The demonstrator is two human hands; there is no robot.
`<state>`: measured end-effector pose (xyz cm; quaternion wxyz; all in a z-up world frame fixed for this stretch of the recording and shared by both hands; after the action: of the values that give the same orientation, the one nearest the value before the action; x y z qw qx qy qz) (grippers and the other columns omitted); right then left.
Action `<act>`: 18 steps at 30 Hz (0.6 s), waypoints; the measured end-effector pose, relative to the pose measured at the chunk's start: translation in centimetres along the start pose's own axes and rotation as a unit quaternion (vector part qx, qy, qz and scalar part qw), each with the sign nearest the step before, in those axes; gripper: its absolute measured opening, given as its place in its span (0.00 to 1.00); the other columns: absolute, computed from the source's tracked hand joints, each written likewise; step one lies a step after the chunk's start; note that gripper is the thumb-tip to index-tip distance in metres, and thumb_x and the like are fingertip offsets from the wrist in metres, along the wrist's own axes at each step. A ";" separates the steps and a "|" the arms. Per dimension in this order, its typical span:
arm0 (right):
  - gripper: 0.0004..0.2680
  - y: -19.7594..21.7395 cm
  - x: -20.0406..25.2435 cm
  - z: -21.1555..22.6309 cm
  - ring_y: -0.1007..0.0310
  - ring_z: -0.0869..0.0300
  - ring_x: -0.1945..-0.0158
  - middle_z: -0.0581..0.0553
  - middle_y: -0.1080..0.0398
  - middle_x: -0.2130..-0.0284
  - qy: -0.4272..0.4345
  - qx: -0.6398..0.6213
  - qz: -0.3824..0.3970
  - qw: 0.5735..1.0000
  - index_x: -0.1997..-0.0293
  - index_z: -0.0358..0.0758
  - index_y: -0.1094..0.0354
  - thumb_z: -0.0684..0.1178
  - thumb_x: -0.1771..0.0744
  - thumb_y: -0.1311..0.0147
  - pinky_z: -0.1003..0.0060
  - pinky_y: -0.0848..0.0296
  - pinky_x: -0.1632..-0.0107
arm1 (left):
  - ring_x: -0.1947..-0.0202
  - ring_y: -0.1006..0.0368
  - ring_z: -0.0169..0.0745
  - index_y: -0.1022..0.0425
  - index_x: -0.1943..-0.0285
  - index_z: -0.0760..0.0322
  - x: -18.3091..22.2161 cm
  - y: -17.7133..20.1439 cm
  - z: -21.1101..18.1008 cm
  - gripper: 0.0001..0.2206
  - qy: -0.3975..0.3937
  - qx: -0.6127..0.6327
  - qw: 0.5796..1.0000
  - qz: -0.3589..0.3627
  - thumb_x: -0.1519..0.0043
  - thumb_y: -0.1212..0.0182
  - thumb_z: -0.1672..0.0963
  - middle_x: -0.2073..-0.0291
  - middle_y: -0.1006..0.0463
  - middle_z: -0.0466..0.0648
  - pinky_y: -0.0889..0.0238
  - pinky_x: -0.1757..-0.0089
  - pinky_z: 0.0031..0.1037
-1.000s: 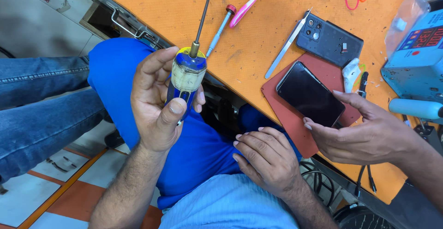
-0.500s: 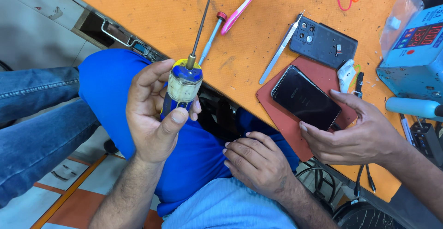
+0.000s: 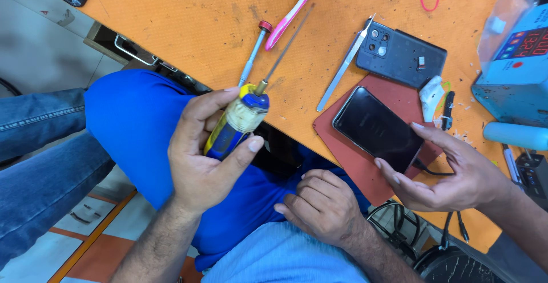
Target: The person replaces a mobile phone screen by hand and using a screwdriver. They remove the damaged display, connect a new screen to the motherboard for testing, and secure internal components with screws.
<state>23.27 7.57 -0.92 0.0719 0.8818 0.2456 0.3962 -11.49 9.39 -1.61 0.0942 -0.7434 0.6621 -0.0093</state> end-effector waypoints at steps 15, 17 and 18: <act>0.32 0.4 -0.5 1.5 0.27 0.51 0.44 0.37 0.32 0.50 -0.003 0.027 -0.004 1.000 0.45 0.27 0.37 0.46 0.49 0.19 0.58 0.29 0.42 | 0.44 0.24 0.41 0.29 0.34 0.61 -1.6 -0.5 -1.1 0.25 -0.027 -0.201 0.979 -0.009 0.40 0.26 0.60 0.42 0.23 0.51 0.29 0.42 0.30; 0.34 0.3 -0.6 1.0 0.27 0.47 0.44 0.32 0.32 0.50 0.062 -0.010 -0.039 0.997 0.46 0.22 0.38 0.47 0.51 0.19 0.54 0.30 0.43 | 0.44 0.23 0.42 0.29 0.35 0.61 -1.9 -0.7 -1.1 0.24 -0.026 -0.217 0.976 -0.005 0.40 0.26 0.60 0.42 0.22 0.51 0.28 0.41 0.31; 0.36 0.3 -0.6 0.9 0.28 0.44 0.44 0.30 0.31 0.50 0.106 -0.037 -0.060 0.992 0.46 0.20 0.39 0.49 0.52 0.20 0.52 0.29 0.44 | 0.44 0.23 0.43 0.29 0.35 0.61 -2.2 -0.8 -1.2 0.24 -0.023 -0.223 0.975 -0.003 0.40 0.26 0.60 0.43 0.22 0.52 0.27 0.42 0.30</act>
<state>23.71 7.03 -1.83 0.1015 0.8153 0.2895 0.4911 -11.13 11.48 -0.02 -0.0583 -0.7477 0.6429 0.1555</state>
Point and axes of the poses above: each hand's wrist, its own x-axis away from the middle knuckle, its own y-axis out of the back of the hand, z = x × y, the point moved 7 cm from there along -x, towards the middle knuckle
